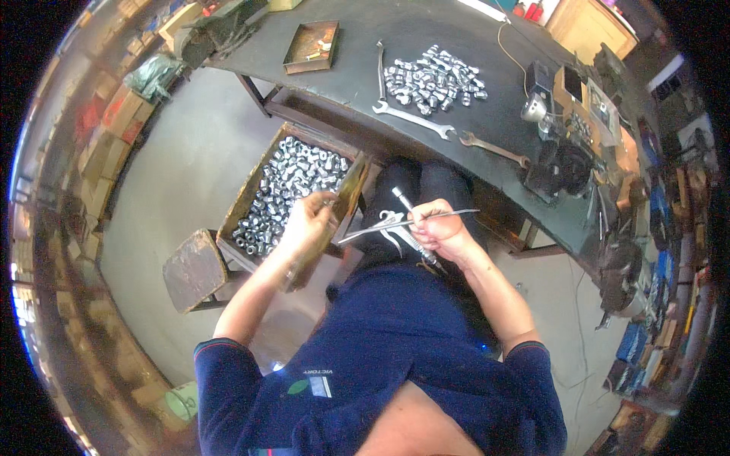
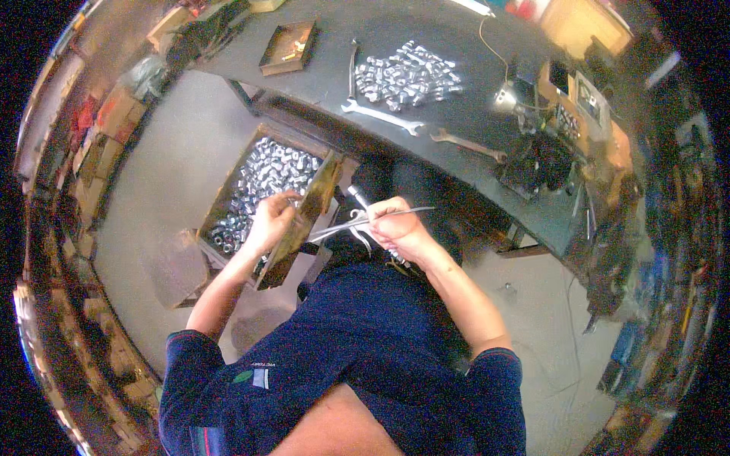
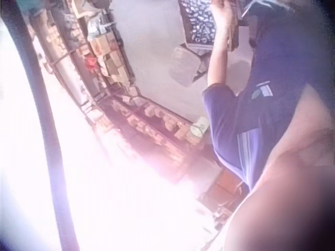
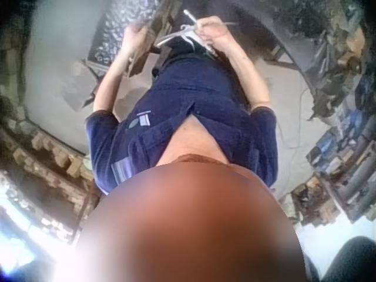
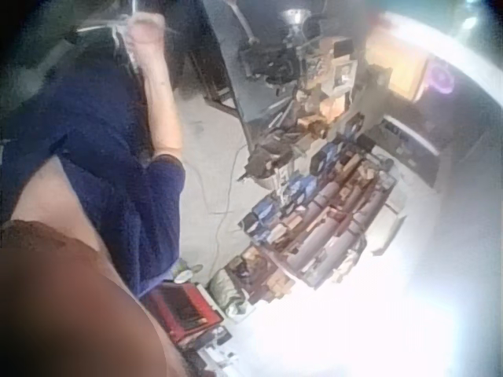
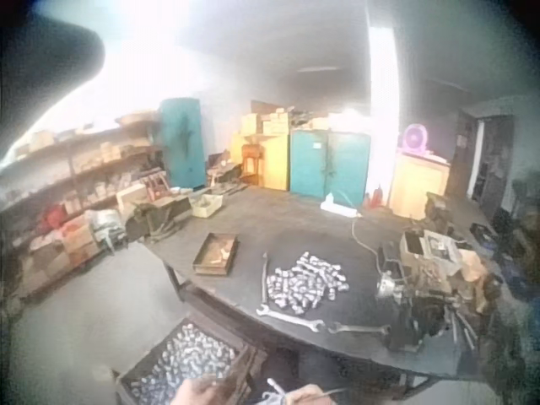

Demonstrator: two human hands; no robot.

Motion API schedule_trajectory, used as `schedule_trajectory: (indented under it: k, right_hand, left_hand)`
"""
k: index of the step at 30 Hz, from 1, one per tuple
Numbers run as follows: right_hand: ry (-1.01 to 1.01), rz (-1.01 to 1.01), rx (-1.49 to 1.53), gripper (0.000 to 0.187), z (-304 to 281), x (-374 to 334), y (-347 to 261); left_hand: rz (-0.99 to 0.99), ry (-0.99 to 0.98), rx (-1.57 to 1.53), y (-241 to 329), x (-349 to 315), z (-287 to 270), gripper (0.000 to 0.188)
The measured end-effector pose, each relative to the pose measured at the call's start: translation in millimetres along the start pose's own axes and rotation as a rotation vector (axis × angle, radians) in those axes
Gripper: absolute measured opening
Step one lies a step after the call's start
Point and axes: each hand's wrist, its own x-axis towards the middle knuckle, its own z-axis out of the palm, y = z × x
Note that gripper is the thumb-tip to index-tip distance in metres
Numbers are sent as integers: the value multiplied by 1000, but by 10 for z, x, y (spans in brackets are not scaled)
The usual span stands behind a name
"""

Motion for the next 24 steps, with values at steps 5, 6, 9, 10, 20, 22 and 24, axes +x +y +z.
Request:
schedule_trajectory:
  k: [5, 6, 9, 10, 20, 22, 24]
  right_hand:
    - [31, -8, -53, 21, 187, -58, 35]
    - [36, 10, -51, 22, 166, -82, 72]
    - [9, 14, -171, 21, 174, -152, 77]
    - [14, -3, -177, 21, 165, -133, 20]
    - [-12, -68, -134, 17, 164, 56, 165]
    - [-8, -33, -114, 18, 219, 158, 166]
    - [-32, -37, -113, 18, 264, 275, 236]
  left_hand:
    - [411, 168, 753, -518, 608, -461, 35]
    - [427, 169, 771, -420, 640, -417, 33]
    - [493, 121, 1042, -482, 779, -331, 37]
    - [500, 81, 1112, -482, 834, -292, 38]
    - [554, -98, 1173, -501, 1071, -333, 27]
    - [441, 9, 1029, -546, 989, -341, 27]
    - [401, 113, 967, -571, 916, -361, 28]
